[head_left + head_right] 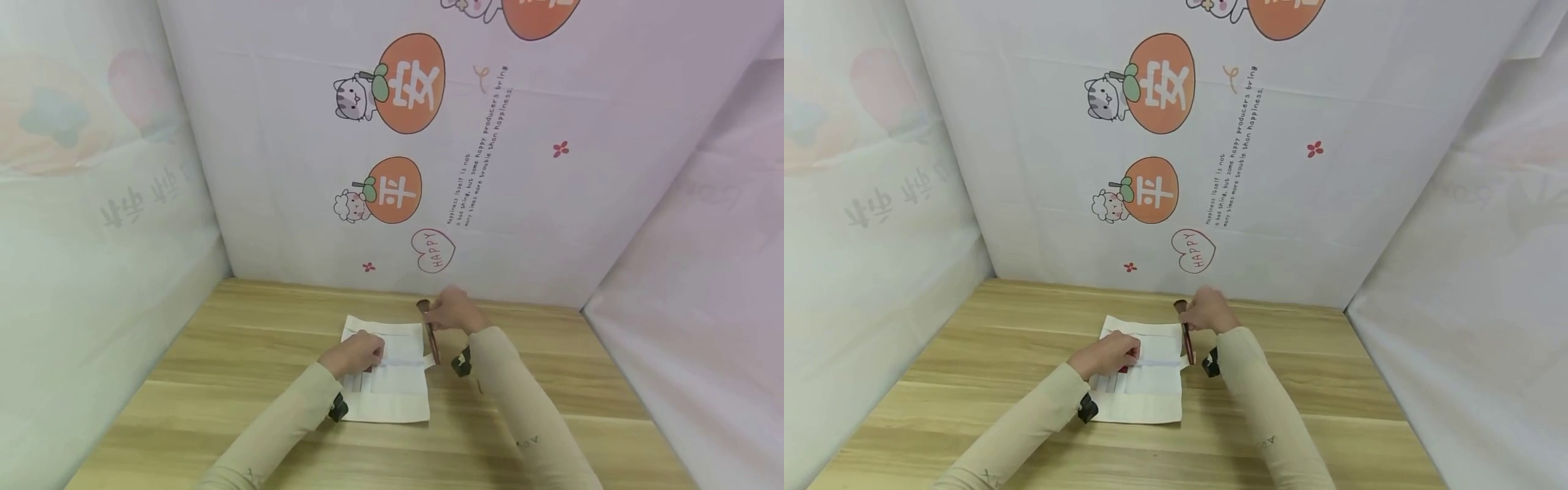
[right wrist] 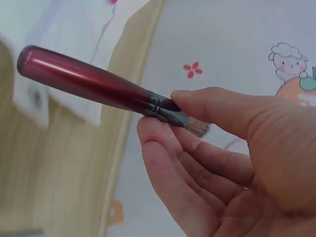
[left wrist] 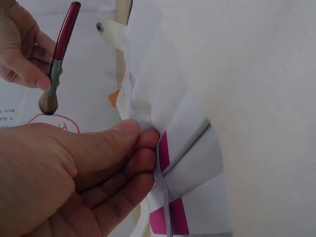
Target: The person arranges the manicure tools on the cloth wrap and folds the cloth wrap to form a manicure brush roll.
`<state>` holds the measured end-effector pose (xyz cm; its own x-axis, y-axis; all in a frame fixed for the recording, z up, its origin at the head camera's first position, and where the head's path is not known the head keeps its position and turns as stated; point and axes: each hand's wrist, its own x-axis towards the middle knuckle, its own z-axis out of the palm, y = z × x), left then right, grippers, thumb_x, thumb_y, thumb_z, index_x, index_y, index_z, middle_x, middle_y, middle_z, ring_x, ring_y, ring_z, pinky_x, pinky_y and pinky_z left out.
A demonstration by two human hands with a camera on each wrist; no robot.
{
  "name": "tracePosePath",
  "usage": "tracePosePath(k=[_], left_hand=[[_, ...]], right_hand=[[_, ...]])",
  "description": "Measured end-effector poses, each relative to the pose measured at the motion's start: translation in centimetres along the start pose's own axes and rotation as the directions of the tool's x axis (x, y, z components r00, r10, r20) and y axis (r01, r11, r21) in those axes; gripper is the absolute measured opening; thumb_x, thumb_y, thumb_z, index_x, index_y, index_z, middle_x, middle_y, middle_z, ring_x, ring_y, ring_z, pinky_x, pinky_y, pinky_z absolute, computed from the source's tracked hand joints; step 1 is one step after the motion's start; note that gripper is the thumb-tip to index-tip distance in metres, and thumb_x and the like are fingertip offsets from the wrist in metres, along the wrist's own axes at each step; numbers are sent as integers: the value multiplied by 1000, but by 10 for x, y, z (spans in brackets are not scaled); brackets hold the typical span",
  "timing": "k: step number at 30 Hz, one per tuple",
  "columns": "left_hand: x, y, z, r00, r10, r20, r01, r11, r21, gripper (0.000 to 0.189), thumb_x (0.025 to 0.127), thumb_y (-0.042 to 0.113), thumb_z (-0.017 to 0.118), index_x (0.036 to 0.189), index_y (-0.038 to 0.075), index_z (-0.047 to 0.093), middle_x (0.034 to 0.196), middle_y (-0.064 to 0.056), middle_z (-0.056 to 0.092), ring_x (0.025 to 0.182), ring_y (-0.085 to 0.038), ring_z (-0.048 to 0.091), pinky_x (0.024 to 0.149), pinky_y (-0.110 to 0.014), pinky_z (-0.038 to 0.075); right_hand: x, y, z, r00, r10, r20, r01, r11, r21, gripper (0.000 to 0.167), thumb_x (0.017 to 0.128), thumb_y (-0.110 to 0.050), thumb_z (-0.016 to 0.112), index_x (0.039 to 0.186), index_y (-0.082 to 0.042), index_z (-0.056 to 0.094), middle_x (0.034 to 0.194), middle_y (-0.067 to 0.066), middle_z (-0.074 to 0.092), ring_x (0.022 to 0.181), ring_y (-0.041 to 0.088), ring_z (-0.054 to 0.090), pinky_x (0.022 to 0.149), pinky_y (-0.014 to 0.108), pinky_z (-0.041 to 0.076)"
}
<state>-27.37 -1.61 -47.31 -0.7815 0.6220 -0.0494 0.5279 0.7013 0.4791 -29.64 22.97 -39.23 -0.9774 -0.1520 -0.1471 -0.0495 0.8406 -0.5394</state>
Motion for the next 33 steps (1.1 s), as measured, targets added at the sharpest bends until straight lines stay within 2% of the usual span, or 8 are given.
tracePosePath(k=[4, 6, 8, 10, 13, 21, 28, 33], left_hand=[[-1, -2, -1, 1000, -1, 4, 1, 1000, 12, 23, 103, 9, 66, 80, 12, 62, 68, 4, 59, 64, -8, 52, 66, -23, 43], [-1, -3, -1, 1000, 1, 3, -1, 1000, 7, 23, 103, 9, 67, 81, 12, 63, 69, 3, 60, 64, -8, 53, 66, -24, 43], [-1, -5, -1, 1000, 0, 2, 0, 1000, 2, 23, 102, 9, 67, 80, 12, 62, 69, 3, 61, 64, -8, 53, 66, -24, 44], [-2, -6, -1, 1000, -4, -1, 4, 1000, 1, 23, 102, 9, 67, 80, 12, 62, 70, 2, 62, 65, -8, 54, 67, -25, 45], [-2, -7, -1, 1000, -5, -4, 5, 1000, 10, 22, 102, 9, 67, 81, 11, 63, 72, 1, 64, 65, -8, 54, 69, -26, 45], [-1, -5, 0, 1000, 3, 3, -3, 1000, -4, 21, 102, 8, 67, 82, 9, 65, 75, -4, 68, 65, -8, 54, 66, -24, 44], [-3, -4, 0, 1000, 11, -11, -11, 1000, 5, 20, 102, 9, 68, 82, 10, 64, 73, 0, 65, 66, -7, 53, 67, -24, 44], [-2, -9, 0, 1000, 21, -21, -20, 1000, 23, 19, 102, 13, 69, 83, 12, 65, 72, 6, 60, 66, -5, 51, 68, -22, 44]], right_hand=[[11, -14, 15, 999, -28, -25, 26, 996, -89, 22, 93, -25, 79, 77, -9, 82, 75, 8, 79, 72, 20, 76, 113, 58, 46], [18, -21, 25, 999, -32, -32, 28, 993, -118, 24, 93, -27, 79, 75, -11, 81, 77, 7, 80, 75, 20, 76, 119, 67, 34], [24, -28, 33, 999, -28, -29, 25, 996, -91, 27, 93, -27, 79, 73, -9, 80, 79, 10, 80, 75, 22, 76, 114, 62, 41], [29, -34, 40, 1000, -19, -18, 18, 999, -34, 28, 93, -24, 79, 73, -4, 79, 82, 14, 80, 79, 28, 77, 93, 44, 58], [34, -42, 48, 1000, -15, -20, 16, 998, 53, 27, 92, -18, 79, 73, 1, 77, 82, 18, 80, 78, 33, 78, 59, 26, 53], [50, -45, 60, 997, 7, -73, -2, 997, 76, 20, 91, -18, 81, 75, -7, 81, 71, 9, 78, 83, 34, 79, 62, 22, 51], [60, -39, 67, 991, 36, -130, -16, 989, 145, 18, 89, -19, 82, 78, -5, 80, 70, 7, 77, 61, 16, 67, 58, 22, 47], [63, -35, 74, 988, 69, -135, -35, 970, 239, 15, 89, -17, 83, 82, -3, 80, 72, 8, 78, 72, 24, 76, 62, 24, 54]])
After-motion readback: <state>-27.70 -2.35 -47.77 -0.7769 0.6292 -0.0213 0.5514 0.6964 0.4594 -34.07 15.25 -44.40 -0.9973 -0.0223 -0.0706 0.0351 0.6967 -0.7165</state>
